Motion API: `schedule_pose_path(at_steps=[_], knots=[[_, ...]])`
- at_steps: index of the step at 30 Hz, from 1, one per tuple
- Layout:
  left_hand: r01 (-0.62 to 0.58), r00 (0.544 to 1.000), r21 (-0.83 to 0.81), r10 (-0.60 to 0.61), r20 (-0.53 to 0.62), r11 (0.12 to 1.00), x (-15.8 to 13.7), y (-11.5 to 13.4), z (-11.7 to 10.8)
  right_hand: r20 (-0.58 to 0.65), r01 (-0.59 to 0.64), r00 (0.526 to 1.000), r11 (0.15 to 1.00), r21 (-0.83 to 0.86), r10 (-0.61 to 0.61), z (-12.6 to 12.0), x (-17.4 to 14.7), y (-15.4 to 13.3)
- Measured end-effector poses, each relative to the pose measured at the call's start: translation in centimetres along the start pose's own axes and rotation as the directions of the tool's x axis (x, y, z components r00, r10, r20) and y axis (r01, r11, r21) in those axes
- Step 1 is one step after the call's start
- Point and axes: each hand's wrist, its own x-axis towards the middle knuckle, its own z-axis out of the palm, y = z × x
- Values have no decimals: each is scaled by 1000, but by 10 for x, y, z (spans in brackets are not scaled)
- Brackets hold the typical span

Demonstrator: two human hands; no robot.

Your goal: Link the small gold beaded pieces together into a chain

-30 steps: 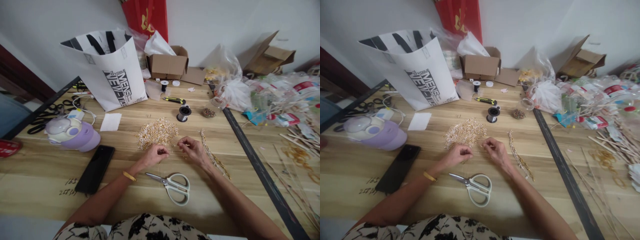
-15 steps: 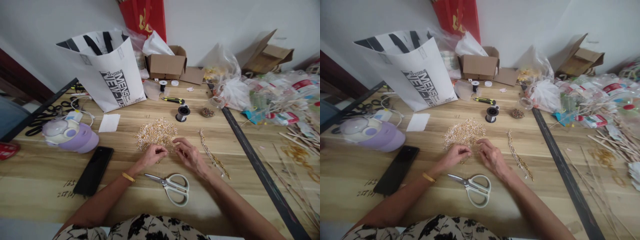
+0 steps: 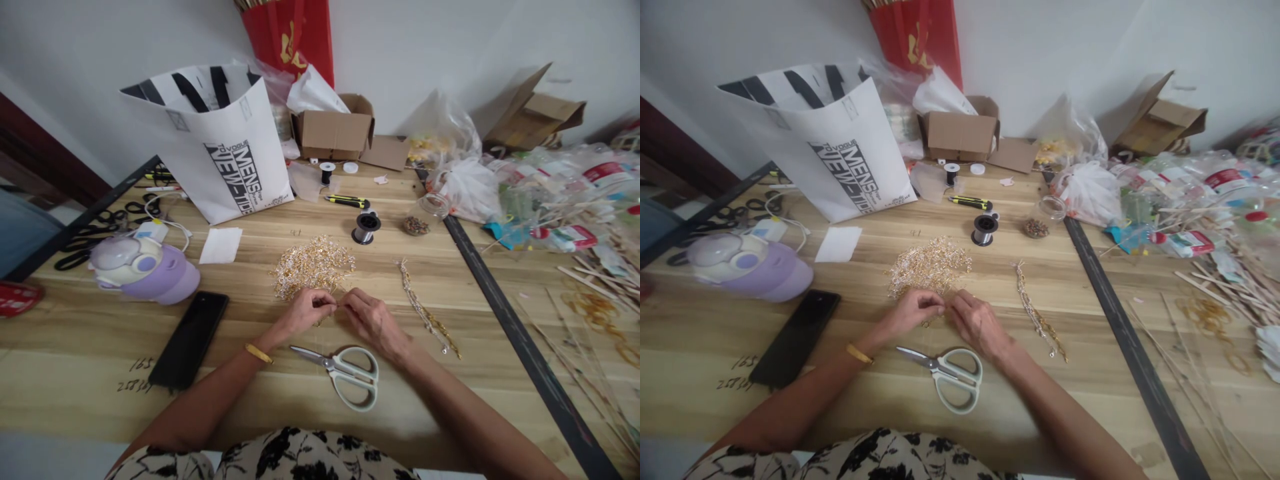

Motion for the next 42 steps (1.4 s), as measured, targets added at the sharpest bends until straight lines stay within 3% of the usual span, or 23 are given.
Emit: schedule_pose_path(at_steps=[9,14,19,23,28,33,38,42], knots=[[6,999,-15,-6,-42,1000,2,-5,-1,-151,-123,979,988,93,136,-6,3,12],[-17,998,0,17,-68,1000,2,-2,-2,-170,-97,980,995,36,102,-9,1,9],[-24,996,61,29,-83,998,1,1,0,-53,-20,999,992,-128,13,-4,-4,-2],[-39,996,111,48,-80,993,0,0,1,46,34,999,991,-131,-28,5,-5,-3],[-65,994,104,73,-77,992,1,-3,2,10,-3,1000,1000,1,3,9,-2,1],[-59,997,47,61,-56,997,0,-3,0,-98,-137,983,971,195,158,5,1,2],[-22,1000,-94,21,-6,995,0,-2,-2,-66,-312,923,836,451,379,6,2,6],[71,996,-208,-58,69,976,-1,0,0,-6,-369,883,701,610,470,7,4,7]])
